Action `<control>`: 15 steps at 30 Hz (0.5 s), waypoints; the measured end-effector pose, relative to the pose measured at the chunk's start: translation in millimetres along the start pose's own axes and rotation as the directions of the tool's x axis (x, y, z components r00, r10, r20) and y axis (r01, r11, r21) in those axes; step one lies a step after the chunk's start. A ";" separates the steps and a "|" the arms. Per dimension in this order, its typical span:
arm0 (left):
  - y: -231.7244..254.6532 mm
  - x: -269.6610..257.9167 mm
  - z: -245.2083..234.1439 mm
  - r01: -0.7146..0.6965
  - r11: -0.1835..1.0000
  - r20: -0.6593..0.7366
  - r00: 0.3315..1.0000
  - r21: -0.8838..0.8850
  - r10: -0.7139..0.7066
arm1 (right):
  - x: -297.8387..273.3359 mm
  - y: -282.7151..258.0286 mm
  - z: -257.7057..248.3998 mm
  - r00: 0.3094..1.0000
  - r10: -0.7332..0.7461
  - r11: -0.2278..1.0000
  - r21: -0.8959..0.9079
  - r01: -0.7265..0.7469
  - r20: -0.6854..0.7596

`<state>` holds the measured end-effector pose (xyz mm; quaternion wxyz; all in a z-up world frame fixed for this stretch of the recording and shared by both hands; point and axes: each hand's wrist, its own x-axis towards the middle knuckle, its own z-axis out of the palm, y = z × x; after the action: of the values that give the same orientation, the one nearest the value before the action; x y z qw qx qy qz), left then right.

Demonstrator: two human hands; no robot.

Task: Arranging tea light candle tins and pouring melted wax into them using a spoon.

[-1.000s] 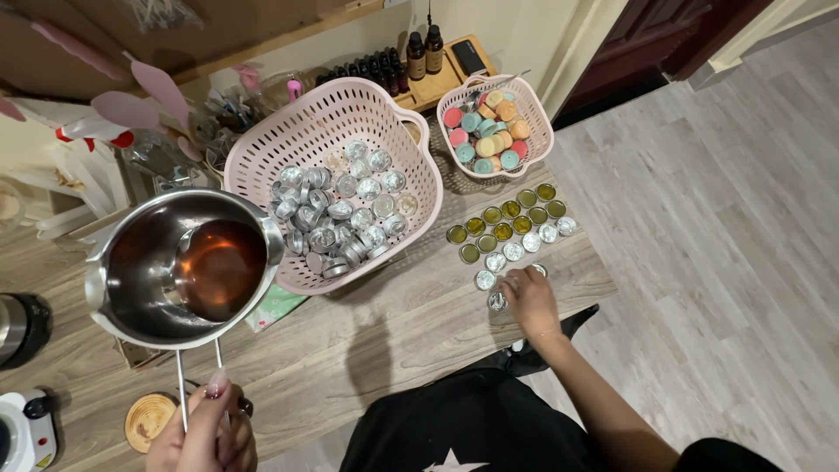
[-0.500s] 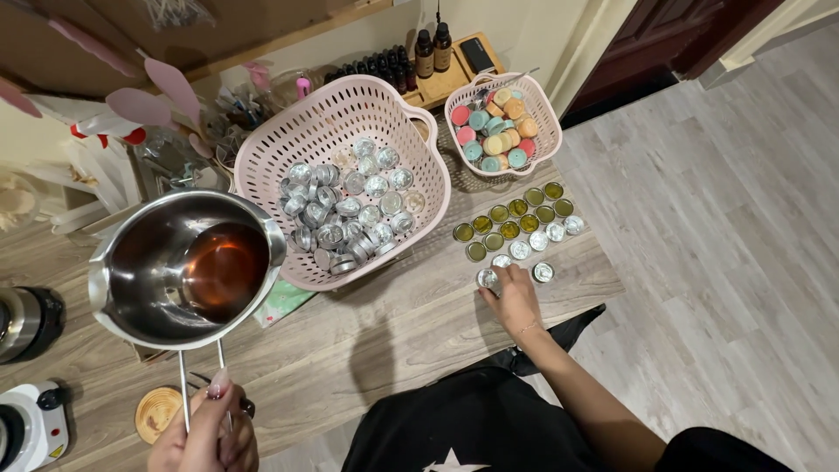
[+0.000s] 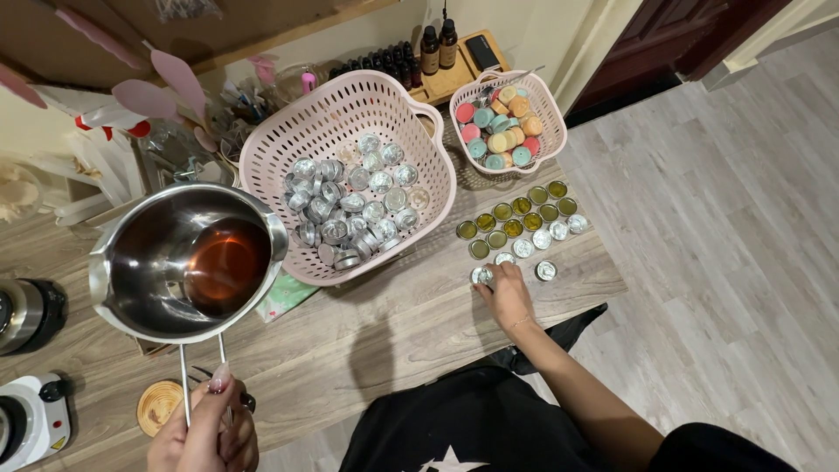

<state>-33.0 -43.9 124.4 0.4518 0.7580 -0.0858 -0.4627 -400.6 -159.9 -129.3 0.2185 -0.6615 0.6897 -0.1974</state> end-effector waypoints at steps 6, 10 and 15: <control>2.1 -4.8 3.7 -0.030 0.999 -0.012 0.999 -0.020 0.030 | 2.9 -1.3 -1.1 1.000 -0.008 0.999 0.040 0.008 -0.001; -14.6 12.6 -12.1 -0.024 0.999 0.023 0.999 -0.028 0.025 | 4.5 11.1 12.1 1.000 -0.020 1.000 0.015 0.019 0.007; 3.7 -5.6 6.6 -0.040 0.998 -0.004 0.999 -0.041 0.040 | 0.8 -6.3 -10.1 0.999 -0.024 0.998 0.048 0.026 -0.031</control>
<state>-40.2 -46.9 129.6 0.4767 0.7473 -0.0907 -0.4539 -401.1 -161.1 -117.4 0.2217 -0.6615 0.6796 -0.2268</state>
